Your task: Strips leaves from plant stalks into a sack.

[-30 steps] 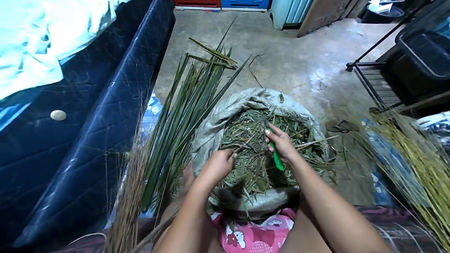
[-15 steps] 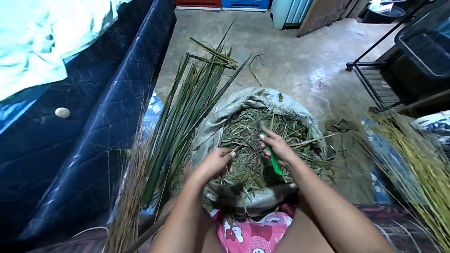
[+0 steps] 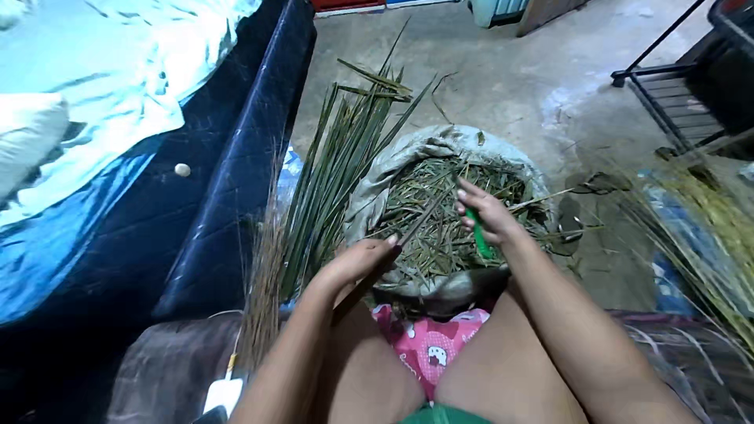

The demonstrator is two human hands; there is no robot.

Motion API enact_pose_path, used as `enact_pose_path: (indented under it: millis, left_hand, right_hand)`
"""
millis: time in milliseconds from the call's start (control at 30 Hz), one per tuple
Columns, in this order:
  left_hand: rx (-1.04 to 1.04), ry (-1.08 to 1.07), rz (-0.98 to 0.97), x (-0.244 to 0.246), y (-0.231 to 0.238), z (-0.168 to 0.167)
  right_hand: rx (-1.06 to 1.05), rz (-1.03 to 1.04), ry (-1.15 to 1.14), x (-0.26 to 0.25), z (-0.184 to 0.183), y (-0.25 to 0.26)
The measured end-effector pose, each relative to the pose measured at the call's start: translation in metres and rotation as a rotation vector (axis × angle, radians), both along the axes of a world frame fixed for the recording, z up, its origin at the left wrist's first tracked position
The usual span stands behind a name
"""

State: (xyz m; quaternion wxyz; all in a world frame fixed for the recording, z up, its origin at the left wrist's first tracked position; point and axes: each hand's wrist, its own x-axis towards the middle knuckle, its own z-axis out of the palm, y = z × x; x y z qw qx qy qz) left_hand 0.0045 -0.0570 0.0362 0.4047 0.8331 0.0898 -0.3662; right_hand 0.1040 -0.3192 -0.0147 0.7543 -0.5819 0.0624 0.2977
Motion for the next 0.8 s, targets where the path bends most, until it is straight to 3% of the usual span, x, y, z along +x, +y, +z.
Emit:
enact_pose_path:
  millis: [133, 233, 333, 367, 433, 533, 633, 800]
  left_hand:
    - [0.382, 0.25, -0.196, -0.027, 0.044, -0.024]
    - [0.603, 0.318, -0.26, -0.027, 0.07, -0.038]
    - [0.855, 0.153, -0.207, -0.026, 0.06, -0.029]
    - [0.785, 0.014, -0.126, -0.027, 0.054, -0.024]
    - [0.358, -0.214, 0.093, -0.031, 0.034, -0.013]
    - [-0.281, -0.244, 0.214, -0.044, -0.008, -0.003]
    - [-0.365, -0.195, 0.26, -0.047, -0.031, 0.01]
    - [-0.323, -0.124, 0.221, -0.056, -0.038, 0.022]
  right_hand:
    - [0.043, 0.032, -0.017, -0.005, 0.007, -0.01]
    - [0.077, 0.076, -0.019, -0.016, 0.015, -0.005]
    - [0.125, 0.086, -0.007, -0.025, 0.022, -0.002]
    - [0.129, 0.086, 0.001, -0.028, 0.026, 0.0]
    - [0.134, 0.092, 0.022, -0.033, 0.035, 0.002]
    - [0.151, 0.151, 0.025, -0.044, 0.043, 0.005]
    - [0.135, 0.125, 0.029, -0.054, 0.045, 0.003]
    - [0.001, -0.177, -0.107, -0.049, 0.027, -0.016]
